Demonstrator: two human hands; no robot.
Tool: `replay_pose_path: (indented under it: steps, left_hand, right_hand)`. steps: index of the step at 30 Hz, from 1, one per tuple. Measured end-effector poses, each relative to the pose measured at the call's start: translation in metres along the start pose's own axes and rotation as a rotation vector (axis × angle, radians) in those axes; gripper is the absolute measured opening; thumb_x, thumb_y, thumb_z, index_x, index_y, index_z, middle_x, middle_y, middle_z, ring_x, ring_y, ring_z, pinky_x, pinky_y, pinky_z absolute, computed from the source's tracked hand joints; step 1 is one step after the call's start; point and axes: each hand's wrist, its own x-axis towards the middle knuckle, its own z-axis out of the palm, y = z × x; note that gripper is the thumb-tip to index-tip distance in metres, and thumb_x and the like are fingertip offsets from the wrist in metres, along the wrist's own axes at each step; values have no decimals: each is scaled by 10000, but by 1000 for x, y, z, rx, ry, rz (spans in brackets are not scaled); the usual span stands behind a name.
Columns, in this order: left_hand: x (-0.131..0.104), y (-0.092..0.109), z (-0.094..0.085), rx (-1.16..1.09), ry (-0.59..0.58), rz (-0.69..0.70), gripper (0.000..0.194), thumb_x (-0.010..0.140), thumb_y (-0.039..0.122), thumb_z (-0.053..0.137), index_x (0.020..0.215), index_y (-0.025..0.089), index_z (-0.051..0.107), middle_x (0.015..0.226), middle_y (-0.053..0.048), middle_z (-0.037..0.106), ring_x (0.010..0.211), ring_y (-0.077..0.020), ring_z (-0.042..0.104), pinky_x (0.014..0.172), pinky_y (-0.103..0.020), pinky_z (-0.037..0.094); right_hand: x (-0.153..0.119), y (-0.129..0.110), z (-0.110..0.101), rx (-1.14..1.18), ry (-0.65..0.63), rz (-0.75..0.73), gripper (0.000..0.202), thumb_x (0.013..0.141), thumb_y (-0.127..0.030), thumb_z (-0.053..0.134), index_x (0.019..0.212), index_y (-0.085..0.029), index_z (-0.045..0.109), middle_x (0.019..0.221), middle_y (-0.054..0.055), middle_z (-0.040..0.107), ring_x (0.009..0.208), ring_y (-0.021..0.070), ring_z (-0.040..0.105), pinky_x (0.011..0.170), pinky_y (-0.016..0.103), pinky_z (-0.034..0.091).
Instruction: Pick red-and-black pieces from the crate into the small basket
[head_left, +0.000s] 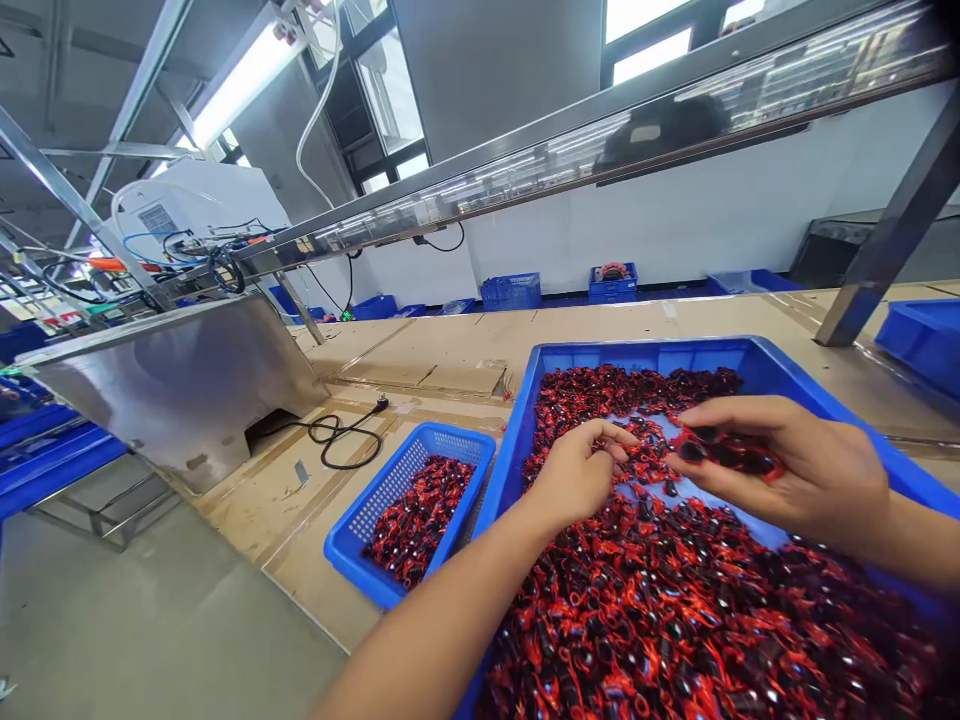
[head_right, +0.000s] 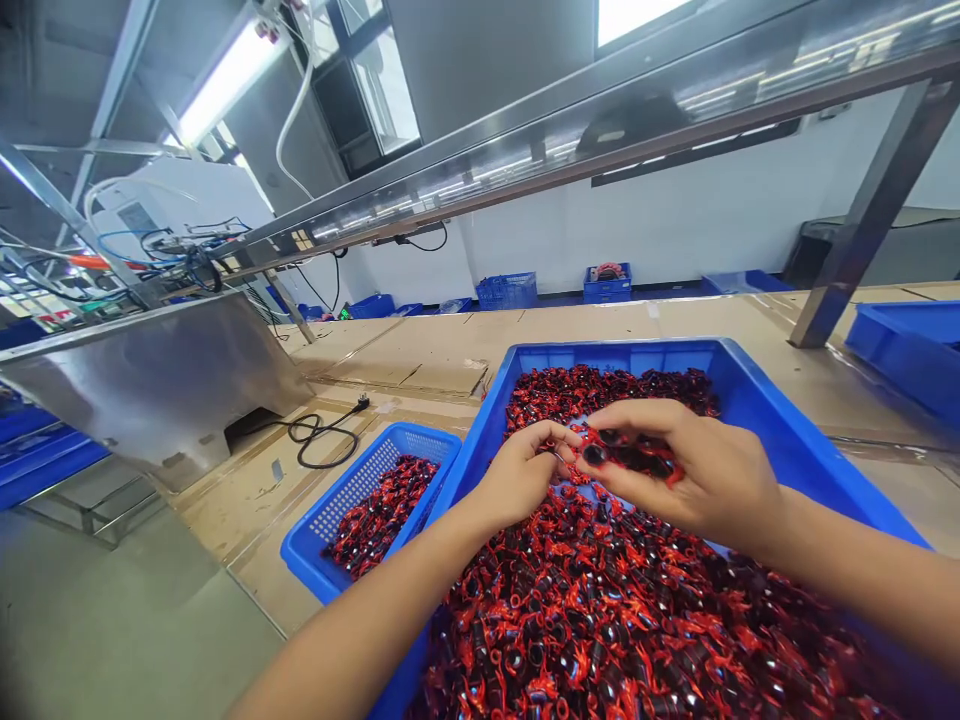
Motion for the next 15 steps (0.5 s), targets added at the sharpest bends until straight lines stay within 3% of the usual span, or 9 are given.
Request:
replay_pose_path:
  steps: [3, 7, 15]
  left_hand:
    - [-2, 5, -2, 26, -14, 23, 340, 838, 13, 481, 998, 186, 726, 921, -7, 674, 830, -136, 611, 804, -256, 477]
    - [-3, 10, -4, 60, -8, 16, 292, 825, 26, 497, 949, 195, 702, 900, -13, 681, 840, -153, 617, 807, -264, 474]
    - [0, 5, -3, 149, -69, -74, 255, 879, 43, 499, 956, 190, 693, 909, -15, 681, 791, -142, 622, 752, -247, 478]
  right_hand:
    - [9, -9, 4, -27, -5, -72, 367, 1063, -592, 727, 1308, -327, 795, 1045, 56, 884, 655, 220, 775, 623, 354, 619]
    - [21, -10, 6, -6, -197, -10, 401, 1052, -618, 697, 1299, -313, 781, 1015, 83, 880, 815, 317, 836, 646, 412, 619]
    - [23, -9, 6, -32, -252, 38, 507, 1028, -693, 640, 1274, -277, 794, 994, 124, 874, 781, 344, 811, 596, 413, 552]
